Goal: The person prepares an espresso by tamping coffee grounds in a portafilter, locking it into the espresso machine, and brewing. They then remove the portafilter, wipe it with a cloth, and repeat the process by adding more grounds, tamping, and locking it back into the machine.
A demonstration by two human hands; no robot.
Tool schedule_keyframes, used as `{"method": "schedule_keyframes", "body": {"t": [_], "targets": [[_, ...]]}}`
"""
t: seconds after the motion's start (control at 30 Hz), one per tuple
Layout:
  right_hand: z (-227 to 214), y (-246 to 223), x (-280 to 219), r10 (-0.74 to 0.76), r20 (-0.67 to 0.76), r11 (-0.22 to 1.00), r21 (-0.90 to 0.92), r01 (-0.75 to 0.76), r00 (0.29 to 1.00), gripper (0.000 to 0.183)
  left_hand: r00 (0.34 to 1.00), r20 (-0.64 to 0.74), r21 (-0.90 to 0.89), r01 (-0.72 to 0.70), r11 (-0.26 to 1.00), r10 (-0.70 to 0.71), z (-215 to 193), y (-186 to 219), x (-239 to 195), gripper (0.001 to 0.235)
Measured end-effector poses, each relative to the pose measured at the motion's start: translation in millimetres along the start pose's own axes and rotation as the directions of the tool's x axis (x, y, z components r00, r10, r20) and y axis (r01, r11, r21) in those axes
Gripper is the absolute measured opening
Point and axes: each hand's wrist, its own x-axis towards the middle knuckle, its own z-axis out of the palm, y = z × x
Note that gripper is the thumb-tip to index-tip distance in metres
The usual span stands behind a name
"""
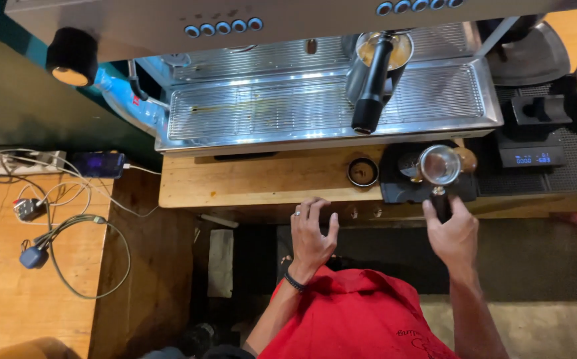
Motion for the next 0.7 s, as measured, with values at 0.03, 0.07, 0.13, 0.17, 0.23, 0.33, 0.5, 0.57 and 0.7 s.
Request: {"method": "schedule_keyframes", "body": {"t": [0.03,0.07,0.13,0.17,0.23,0.33,0.5,0.57,0.7], "targets": [[-7,-1,14,0.007,-0.007,1.0,0.002,-0.007,1.0,0.028,1.0,0.006,-0.004,-0.007,1.0,0.007,5,5,6,0.025],[-14,-1,26,-0.035,-0.057,0.999,0.013,0.036,0.998,0.028,0.999,0.009,-0.017,-0.031,0.999,0.031,9,10,10,0.025],[-32,-11,49,-0.07,-0.116,0.997,0.02,0.072,0.991,0.028,0.998,0.017,-0.038,-0.062,0.997,0.063,14,20,20,0.025],[-42,-21,59,-0.097,-0.076,0.994,0.041,0.101,0.992,0.026,0.996,0.06,-0.07,-0.068,0.995,0.072,14,25,26,0.024],[-51,-33,83,-0.124,-0.042,0.99,0.062,0.126,0.991,0.025,0.991,0.105,-0.106,-0.074,0.992,0.086,15,31,36,0.023],[-48,-43,125,-0.223,-0.128,0.975,-0.019,0.222,0.966,0.026,0.989,0.107,-0.113,-0.092,0.989,0.104,26,32,55,0.024],[-12,-19,212,-0.175,-0.127,0.979,-0.124,0.16,0.976,0.03,0.979,0.091,-0.146,-0.169,0.975,0.184,54,28,86,0.027],[-2,-25,232,-0.142,-0.118,0.985,-0.113,0.128,0.983,0.027,0.971,0.118,-0.171,-0.186,0.967,0.208,62,30,101,0.027],[7,-42,242,-0.101,-0.081,0.992,-0.09,0.093,0.992,0.024,0.947,0.161,-0.233,-0.235,0.944,0.276,73,32,121,0.029]]}}
